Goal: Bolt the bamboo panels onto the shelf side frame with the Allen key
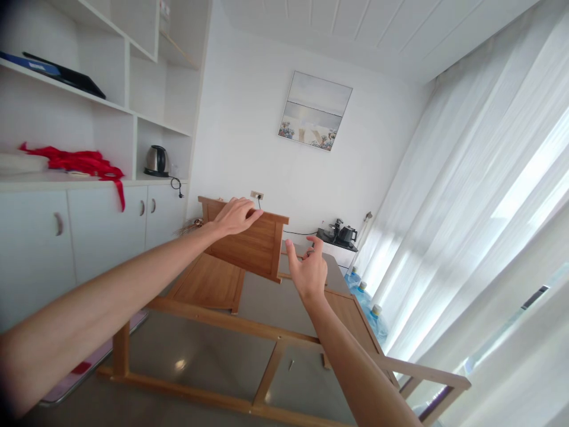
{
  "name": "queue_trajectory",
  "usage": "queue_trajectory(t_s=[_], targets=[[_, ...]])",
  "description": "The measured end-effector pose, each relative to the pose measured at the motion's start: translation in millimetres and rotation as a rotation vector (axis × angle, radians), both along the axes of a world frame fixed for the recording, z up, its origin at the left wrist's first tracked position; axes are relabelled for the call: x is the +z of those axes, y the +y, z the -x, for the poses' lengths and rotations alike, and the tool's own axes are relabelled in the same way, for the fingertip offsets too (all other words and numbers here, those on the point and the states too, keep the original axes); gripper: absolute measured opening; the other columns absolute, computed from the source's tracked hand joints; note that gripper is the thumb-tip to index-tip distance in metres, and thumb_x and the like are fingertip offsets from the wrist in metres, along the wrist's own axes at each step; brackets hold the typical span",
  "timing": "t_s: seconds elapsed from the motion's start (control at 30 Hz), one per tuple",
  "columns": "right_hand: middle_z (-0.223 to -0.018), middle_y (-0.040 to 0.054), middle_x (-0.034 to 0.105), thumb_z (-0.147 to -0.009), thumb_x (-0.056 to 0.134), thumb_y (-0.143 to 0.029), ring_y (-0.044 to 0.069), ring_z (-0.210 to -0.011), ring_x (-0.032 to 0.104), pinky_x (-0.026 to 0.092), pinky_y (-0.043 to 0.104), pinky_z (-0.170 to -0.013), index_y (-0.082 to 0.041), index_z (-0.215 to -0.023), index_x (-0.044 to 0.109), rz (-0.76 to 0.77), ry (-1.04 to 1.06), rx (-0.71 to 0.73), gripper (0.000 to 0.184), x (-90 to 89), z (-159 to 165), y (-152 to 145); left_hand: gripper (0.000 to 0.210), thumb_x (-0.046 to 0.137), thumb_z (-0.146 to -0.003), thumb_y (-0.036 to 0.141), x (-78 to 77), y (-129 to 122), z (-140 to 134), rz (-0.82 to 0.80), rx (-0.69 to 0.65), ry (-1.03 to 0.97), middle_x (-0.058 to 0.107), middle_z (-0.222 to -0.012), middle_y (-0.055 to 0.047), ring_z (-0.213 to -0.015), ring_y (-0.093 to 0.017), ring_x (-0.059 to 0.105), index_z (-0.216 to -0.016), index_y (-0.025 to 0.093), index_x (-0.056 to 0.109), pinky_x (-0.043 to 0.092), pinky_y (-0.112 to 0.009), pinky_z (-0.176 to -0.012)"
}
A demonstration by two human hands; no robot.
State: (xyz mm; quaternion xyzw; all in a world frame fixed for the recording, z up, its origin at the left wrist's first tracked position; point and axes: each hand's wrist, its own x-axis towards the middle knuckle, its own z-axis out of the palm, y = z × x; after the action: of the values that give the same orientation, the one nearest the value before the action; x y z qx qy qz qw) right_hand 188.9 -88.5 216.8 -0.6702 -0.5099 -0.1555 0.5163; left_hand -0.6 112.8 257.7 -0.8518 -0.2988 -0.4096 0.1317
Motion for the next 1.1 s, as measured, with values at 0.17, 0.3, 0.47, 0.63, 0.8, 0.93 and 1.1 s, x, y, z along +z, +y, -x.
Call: queue_trajectory(t_s=[0.17,0.3,0.47,0.63,0.8,0.93,1.1], targets=[[-0.053,-0.0097,0.037,-0.088,0.049,-0.076,0.013,-0.048,0.043,0.026,0.025,-0.058,-0.025,-0.094,0.059,0.046,-0.091,-0.027,0.052,2.0,0.4,-4.0,0.03,0.06,-0.098,0.041,-0.7,-10.3,-13.1,-0.124,-0.121,0.175,0.067,-0.112,-0.008,-0.099,-0.02,0.065,-0.113,0.015,0.064,0.056,-0.043,-0.09],[-0.054,-0.0095,0.035,-0.092,0.044,-0.073,0.012,-0.049,0.041,0.026,0.025,-0.058,-0.024,-0.091,0.057,0.031,-0.106,-0.05,0.05,2.8,1.3,-6.9,0.03,0.059,-0.099,0.042,-1.6,-14.5,-19.6,-0.156,-0.166,0.266,0.067,-0.108,-0.007,-0.097,-0.02,0.065,-0.11,0.015,0.065,0.055,-0.042,-0.089],[-0.054,-0.0077,0.035,-0.093,0.043,-0.071,0.012,-0.05,0.037,0.025,0.025,-0.058,-0.024,-0.081,0.059,0.075,-0.123,-0.016,0.052,1.6,-2.7,-4.6,0.028,0.058,-0.1,0.038,-3.8,-25.4,-23.9,-0.148,-0.218,0.36,0.066,-0.116,-0.008,-0.099,-0.019,0.065,-0.116,0.017,0.064,0.057,-0.041,-0.088],[-0.053,-0.0054,0.034,-0.094,0.042,-0.068,0.012,-0.054,0.033,0.026,0.026,-0.058,-0.023,-0.061,0.049,0.192,-0.168,0.136,0.057,-0.8,-4.1,-3.0,0.028,0.058,-0.1,0.036,-4.7,-35.8,-33.2,-0.117,-0.266,0.423,0.064,-0.121,-0.009,-0.102,-0.02,0.065,-0.12,0.017,0.063,0.057,-0.041,-0.089],[-0.054,-0.0063,0.038,-0.094,0.047,-0.055,0.01,-0.053,0.036,0.027,0.024,-0.052,-0.022,-0.06,0.046,0.426,-0.196,0.349,0.048,-5.3,-4.1,-2.3,0.028,0.058,-0.1,0.036,-8.4,-39.5,-41.2,-0.086,-0.29,0.483,0.064,-0.122,-0.009,-0.103,-0.021,0.065,-0.12,0.018,0.063,0.057,-0.042,-0.09],[-0.055,-0.0079,0.044,-0.096,0.051,-0.043,0.01,-0.053,0.045,0.033,0.023,-0.054,-0.021,-0.069,0.054,0.541,-0.223,0.391,0.035,-9.3,-5.8,1.7,0.029,0.059,-0.1,0.036,-9.9,-40.1,-43.8,-0.059,-0.277,0.492,0.064,-0.123,-0.01,-0.105,-0.021,0.064,-0.122,0.017,0.062,0.057,-0.042,-0.091],[-0.078,-0.0028,0.062,-0.1,0.056,-0.046,0.011,-0.069,0.06,0.051,0.029,-0.069,-0.016,-0.09,0.063,0.586,-0.258,0.308,0.033,-14.6,-8.0,9.6,0.03,0.059,-0.099,0.036,-9.1,-39.5,-44.4,0.011,-0.241,0.446,0.062,-0.126,-0.01,-0.108,-0.022,0.063,-0.123,0.018,0.062,0.056,-0.044,-0.093]])
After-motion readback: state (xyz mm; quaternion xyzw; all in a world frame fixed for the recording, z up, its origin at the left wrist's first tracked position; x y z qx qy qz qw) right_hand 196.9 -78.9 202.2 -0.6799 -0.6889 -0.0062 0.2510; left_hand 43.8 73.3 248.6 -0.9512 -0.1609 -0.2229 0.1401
